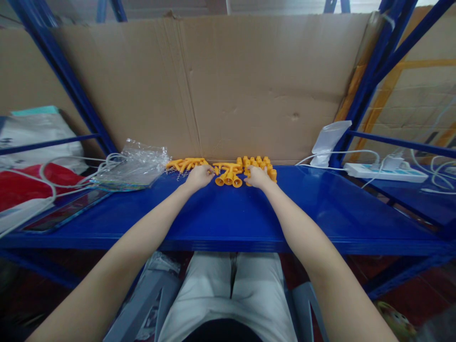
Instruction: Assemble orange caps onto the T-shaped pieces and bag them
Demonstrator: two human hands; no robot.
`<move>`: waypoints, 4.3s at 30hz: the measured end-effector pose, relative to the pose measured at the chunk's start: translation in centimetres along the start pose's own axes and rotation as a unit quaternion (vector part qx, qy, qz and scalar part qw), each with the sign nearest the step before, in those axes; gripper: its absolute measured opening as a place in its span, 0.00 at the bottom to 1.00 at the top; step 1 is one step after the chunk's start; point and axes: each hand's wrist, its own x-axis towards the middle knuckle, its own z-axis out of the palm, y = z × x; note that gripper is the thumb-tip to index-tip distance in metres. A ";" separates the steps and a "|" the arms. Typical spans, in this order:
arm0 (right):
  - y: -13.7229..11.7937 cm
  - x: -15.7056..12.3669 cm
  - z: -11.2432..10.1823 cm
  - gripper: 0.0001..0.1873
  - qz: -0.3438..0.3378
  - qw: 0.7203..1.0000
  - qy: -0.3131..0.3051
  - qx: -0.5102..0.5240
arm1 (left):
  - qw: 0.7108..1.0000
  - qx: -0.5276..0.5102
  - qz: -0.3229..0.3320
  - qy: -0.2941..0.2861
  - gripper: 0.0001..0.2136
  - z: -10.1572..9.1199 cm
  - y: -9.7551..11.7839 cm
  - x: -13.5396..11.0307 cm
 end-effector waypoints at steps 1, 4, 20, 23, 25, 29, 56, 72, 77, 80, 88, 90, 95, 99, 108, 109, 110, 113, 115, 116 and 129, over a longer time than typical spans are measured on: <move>0.0 0.0 0.0 0.27 0.007 1.000 -0.004 -0.003 | 1.000 -0.001 0.009 -0.009 0.13 0.2 -0.1 0.0; -0.2 -0.1 -0.3 0.25 0.032 0.999 -0.009 -0.019 | 0.998 0.028 0.041 -0.032 0.17 0.7 -0.8 0.0; -0.1 -0.4 -0.6 0.17 0.012 1.000 -0.006 -0.025 | 0.988 0.038 0.075 -0.130 0.13 2.0 -3.8 1.3; -0.5 -0.4 -0.6 0.20 0.003 1.000 0.028 0.002 | 0.994 0.003 0.070 -0.083 0.10 1.9 -3.5 1.2; -0.7 -0.4 -0.6 0.19 -0.014 0.999 0.044 0.020 | 0.997 -0.022 0.058 -0.044 0.10 1.6 -3.0 1.1; -1.0 -0.2 -0.3 0.15 -0.072 0.995 0.059 0.032 | 0.997 -0.056 0.047 -0.012 0.11 0.7 -1.5 0.6; -1.1 -0.4 -0.2 0.21 -0.118 0.987 0.108 0.029 | 0.988 -0.087 0.131 -0.005 0.14 1.3 0.3 0.2; -1.6 -0.8 -0.2 0.24 -0.199 0.974 0.105 0.034 | 0.967 -0.134 0.211 0.056 0.12 1.1 0.1 0.1; -1.6 -0.6 -0.1 0.24 -0.191 0.974 0.114 0.037 | 0.970 -0.138 0.162 0.119 0.12 1.8 -0.3 0.7; -1.6 -0.6 0.0 0.24 -0.193 0.973 0.118 0.040 | 0.980 -0.132 0.105 0.105 0.12 1.9 0.0 0.5; -1.1 0.0 0.5 0.22 -0.199 0.969 0.135 0.053 | 0.975 -0.180 0.077 0.108 0.13 0.8 0.3 0.4; -0.8 0.2 0.7 0.21 -0.201 0.967 0.142 0.060 | 0.971 -0.203 0.085 0.097 0.14 0.6 0.0 0.5; -0.2 0.5 0.9 0.22 -0.207 0.965 0.146 0.068 | 0.961 -0.255 0.102 0.044 0.14 0.6 -0.6 0.7; -0.1 0.7 1.2 0.22 -0.208 0.963 0.147 0.083 | 0.959 -0.266 0.085 0.041 0.13 0.4 -0.5 0.4; 0.9 1.7 1.7 0.34 -0.230 0.928 0.133 0.262 | 0.976 -0.201 0.022 0.078 0.12 -0.6 -0.1 -0.4; 1.0 1.8 1.8 0.34 -0.228 0.921 0.121 0.292 | 0.977 -0.199 0.015 0.075 0.12 -0.6 -0.1 -0.4; 1.2 1.9 1.8 0.32 -0.223 0.914 0.109 0.321 | 0.977 -0.199 0.011 0.074 0.12 -0.5 -0.2 -0.4; 1.5 2.2 1.8 0.24 -0.191 0.897 0.088 0.390 | 0.975 -0.210 0.017 0.074 0.11 -0.1 -0.3 -0.2; 1.6 2.2 1.7 0.18 -0.166 0.893 0.078 0.411 | 0.971 -0.226 0.032 0.072 0.10 0.3 -0.4 -0.1; 1.7 2.2 1.7 0.16 -0.155 0.893 0.073 0.417 | 0.969 -0.233 0.038 0.069 0.10 0.5 -0.4 0.0; 1.6 1.6 1.2 0.17 -0.069 0.873 -0.004 0.483 | 0.964 -0.263 0.024 0.006 0.11 0.9 0.0 -0.3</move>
